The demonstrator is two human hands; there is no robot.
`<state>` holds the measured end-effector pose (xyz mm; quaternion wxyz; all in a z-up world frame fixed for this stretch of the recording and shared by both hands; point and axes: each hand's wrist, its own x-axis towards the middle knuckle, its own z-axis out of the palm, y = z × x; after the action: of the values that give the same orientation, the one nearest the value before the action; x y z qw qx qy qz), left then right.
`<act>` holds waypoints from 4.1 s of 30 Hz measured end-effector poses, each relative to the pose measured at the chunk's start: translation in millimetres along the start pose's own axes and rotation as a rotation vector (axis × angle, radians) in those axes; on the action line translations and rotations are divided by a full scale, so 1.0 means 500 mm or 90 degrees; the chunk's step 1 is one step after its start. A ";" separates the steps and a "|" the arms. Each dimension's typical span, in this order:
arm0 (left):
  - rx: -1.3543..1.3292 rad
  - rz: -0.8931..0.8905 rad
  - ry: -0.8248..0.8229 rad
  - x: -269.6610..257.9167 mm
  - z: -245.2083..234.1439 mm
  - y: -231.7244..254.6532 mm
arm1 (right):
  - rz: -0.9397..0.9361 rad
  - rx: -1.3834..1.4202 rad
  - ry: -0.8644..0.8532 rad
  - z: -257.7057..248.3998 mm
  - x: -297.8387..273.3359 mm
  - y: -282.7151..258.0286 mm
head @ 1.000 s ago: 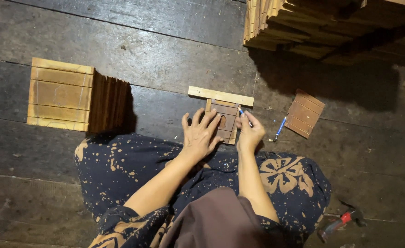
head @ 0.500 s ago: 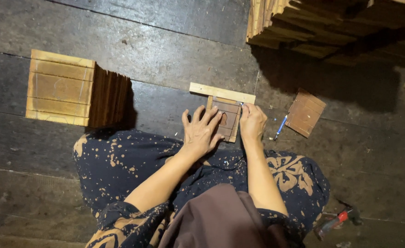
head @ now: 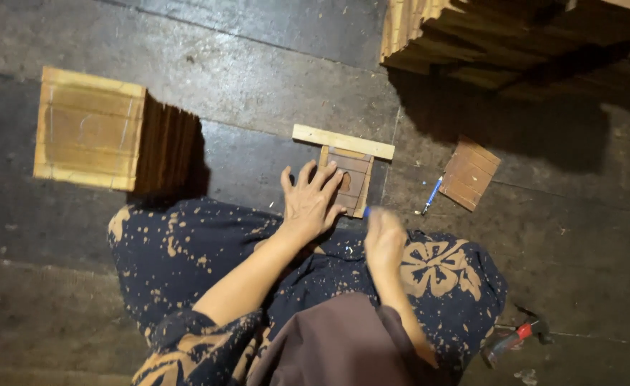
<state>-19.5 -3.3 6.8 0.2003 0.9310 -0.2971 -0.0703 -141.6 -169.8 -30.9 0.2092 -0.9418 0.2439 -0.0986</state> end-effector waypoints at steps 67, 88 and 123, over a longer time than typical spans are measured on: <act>0.062 -0.157 -0.330 0.361 -0.082 -0.038 | -0.182 -0.384 -0.152 0.212 0.145 -0.199; 0.077 -0.164 -0.320 0.355 -0.070 -0.030 | -0.339 -0.250 0.054 0.139 0.152 -0.224; 0.043 0.107 0.049 0.078 0.017 -0.067 | 0.017 0.268 -0.106 0.067 0.245 -0.082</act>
<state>27.5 -3.8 -15.3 0.1851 0.9110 -0.3686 -0.0069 -9.6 -187.0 -32.3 0.4216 -0.8791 0.2121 -0.0664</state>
